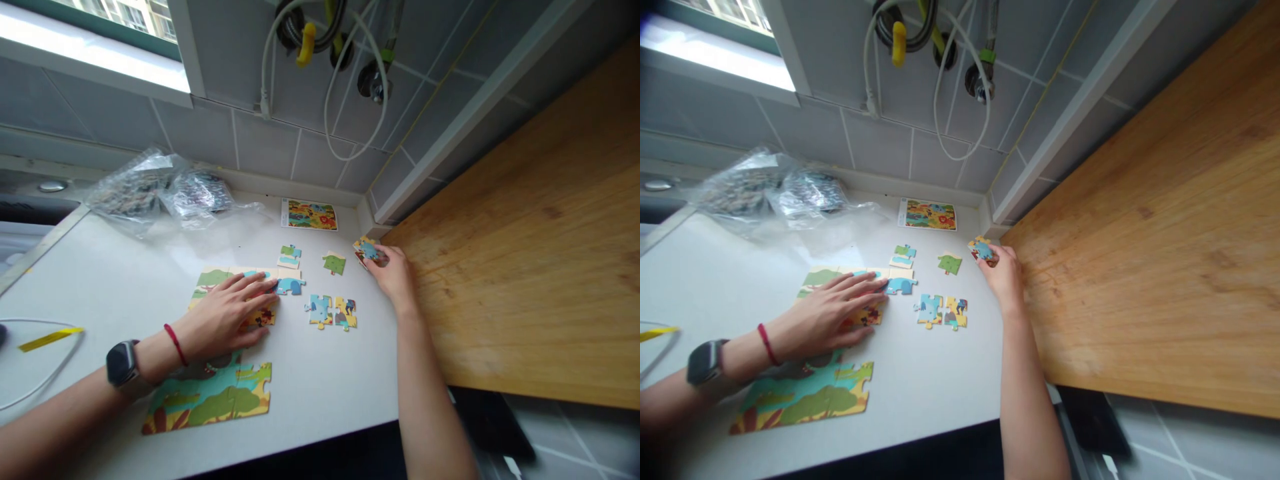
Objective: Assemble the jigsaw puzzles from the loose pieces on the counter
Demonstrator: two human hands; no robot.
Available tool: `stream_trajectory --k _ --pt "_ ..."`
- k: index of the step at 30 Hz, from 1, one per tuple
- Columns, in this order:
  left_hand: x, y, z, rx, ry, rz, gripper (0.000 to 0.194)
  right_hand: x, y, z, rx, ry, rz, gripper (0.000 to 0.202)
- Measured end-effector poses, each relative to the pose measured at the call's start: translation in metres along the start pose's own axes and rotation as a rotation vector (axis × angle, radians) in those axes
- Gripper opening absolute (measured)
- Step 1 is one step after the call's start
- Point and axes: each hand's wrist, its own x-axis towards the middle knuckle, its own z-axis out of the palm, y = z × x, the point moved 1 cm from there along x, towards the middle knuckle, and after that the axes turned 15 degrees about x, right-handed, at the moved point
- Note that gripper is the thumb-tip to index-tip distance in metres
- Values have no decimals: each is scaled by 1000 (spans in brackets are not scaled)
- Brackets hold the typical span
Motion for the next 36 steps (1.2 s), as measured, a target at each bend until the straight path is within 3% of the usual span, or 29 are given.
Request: stream_trajectory --k 2,6,8,11,15,20,25,32,36 --pt "-1 -2 -4 -16 8 0 54 -6 -13 9 198 -163 -78 42" --pt "0 -5 -15 -33 -15 -10 51 -32 -43 43 421 -660 -133 43" --pt "0 -6 -18 -41 -18 -14 51 -47 -56 61 457 -766 -152 50" --pt "1 -6 -17 -47 12 -35 47 -63 -70 80 384 -632 -287 63" --pt "1 -6 -11 -30 56 -45 35 -71 -74 88 231 -537 -396 58" --pt "1 -5 -8 -35 74 -46 28 -74 -70 94 108 -592 -408 55" --pt "1 -5 -8 -63 73 -68 28 -78 -71 100 79 -592 -428 35" --pt "4 -6 -9 -92 66 -110 36 -76 -78 86 118 -734 -460 27" --pt "3 -7 -9 -72 52 -79 29 -75 -80 81 104 -777 -522 20"
